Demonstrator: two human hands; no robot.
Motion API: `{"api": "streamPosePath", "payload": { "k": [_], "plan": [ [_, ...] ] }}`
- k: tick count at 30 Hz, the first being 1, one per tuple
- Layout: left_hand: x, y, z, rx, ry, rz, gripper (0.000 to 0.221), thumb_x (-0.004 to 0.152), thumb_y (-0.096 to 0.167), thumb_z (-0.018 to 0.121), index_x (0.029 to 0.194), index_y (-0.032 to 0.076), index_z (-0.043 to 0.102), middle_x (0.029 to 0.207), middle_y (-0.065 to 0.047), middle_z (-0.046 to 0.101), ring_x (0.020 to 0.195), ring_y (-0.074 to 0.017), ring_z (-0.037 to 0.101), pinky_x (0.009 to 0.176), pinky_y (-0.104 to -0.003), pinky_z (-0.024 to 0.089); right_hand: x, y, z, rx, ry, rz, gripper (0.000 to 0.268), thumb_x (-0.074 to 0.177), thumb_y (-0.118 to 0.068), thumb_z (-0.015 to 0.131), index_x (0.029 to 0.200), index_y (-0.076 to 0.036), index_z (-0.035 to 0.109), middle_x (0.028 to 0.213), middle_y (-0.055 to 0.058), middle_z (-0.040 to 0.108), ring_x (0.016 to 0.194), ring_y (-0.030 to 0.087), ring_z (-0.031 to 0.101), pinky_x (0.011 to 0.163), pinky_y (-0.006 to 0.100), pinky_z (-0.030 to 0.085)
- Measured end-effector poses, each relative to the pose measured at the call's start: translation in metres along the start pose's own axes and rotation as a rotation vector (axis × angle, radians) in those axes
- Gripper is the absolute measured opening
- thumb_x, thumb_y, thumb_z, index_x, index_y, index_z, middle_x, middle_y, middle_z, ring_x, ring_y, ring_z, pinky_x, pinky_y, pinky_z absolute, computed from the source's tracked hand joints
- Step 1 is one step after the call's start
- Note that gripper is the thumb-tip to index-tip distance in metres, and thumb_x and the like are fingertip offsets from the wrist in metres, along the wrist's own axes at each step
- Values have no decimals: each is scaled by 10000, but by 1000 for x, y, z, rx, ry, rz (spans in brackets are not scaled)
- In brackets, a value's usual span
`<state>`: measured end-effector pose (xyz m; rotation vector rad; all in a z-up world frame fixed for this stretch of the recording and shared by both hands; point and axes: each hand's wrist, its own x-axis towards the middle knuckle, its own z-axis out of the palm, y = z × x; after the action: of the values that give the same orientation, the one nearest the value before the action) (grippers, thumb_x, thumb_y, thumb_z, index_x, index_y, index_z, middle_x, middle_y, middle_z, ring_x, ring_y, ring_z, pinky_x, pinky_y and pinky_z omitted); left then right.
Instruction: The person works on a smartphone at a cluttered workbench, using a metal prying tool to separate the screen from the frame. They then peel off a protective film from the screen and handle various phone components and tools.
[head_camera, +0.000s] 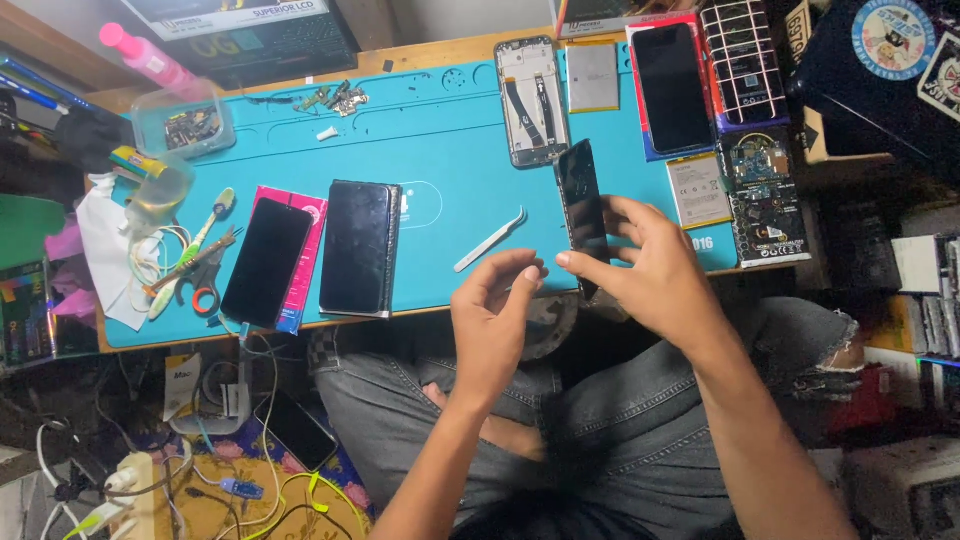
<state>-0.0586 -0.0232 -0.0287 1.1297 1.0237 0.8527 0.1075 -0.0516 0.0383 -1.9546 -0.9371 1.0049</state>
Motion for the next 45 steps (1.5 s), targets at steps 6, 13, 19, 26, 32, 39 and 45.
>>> {"api": "streamPosePath", "payload": {
  "k": [6, 13, 19, 26, 32, 39, 45],
  "plan": [
    [-7, 16, -28, 10, 102, 20, 173, 1007, 94, 746, 1167, 55, 802, 1066, -126, 826, 1021, -237, 809, 847, -379, 694, 2, 8, 6, 58, -16, -25, 798, 777, -155, 963, 1415, 150, 593, 1333, 352, 648, 1360, 499, 628, 1070, 581, 546],
    [-7, 62, -116, 263, 360, 108, 126, 1003, 162, 714, 1065, 139, 821, 1002, 32, 822, 889, -58, 729, 739, -224, 573, 2, 9, 18, -61, -3, 84, 597, 832, -136, 846, 1394, -35, 672, 1331, 78, 723, 1250, 197, 660, 1064, 379, 566],
    [14, 51, -230, 519, 689, 246, 161, 1032, 182, 672, 1101, 118, 803, 995, -4, 805, 879, -119, 737, 715, -273, 588, -5, 8, 24, -107, 76, 54, 531, 900, -74, 837, 1398, 3, 669, 1294, 106, 697, 1253, 218, 624, 1077, 413, 564],
    [30, 63, -298, 700, 770, 276, 142, 1019, 124, 658, 1059, 90, 790, 962, -60, 818, 886, -224, 764, 790, -379, 615, -7, 2, 35, -93, 92, 80, 620, 939, -58, 797, 1514, 22, 579, 1336, 173, 664, 1279, 284, 615, 1115, 486, 548],
    [46, 56, -325, 734, 835, 337, 150, 984, 87, 663, 990, 104, 812, 961, -45, 828, 851, -256, 742, 766, -402, 600, -8, 1, 43, -131, 92, 63, 584, 955, -90, 797, 1490, 32, 597, 1344, 188, 655, 1280, 302, 595, 1128, 498, 532],
    [98, 38, -354, 895, 756, 412, 229, 944, 143, 777, 1167, 93, 788, 1083, -115, 729, 1003, -363, 711, 844, -504, 553, -4, -1, 53, -183, 109, 76, 621, 958, -102, 809, 1525, 25, 588, 1370, 223, 650, 1300, 348, 593, 1094, 576, 527],
    [114, 52, -328, 921, 709, 621, 83, 879, -20, 766, 887, 63, 767, 945, -124, 692, 899, -364, 705, 794, -478, 542, -8, -10, 47, -52, 137, 63, 457, 914, -51, 826, 1339, 1, 666, 1269, 88, 672, 1205, 207, 612, 1093, 398, 552]
  ]
}}
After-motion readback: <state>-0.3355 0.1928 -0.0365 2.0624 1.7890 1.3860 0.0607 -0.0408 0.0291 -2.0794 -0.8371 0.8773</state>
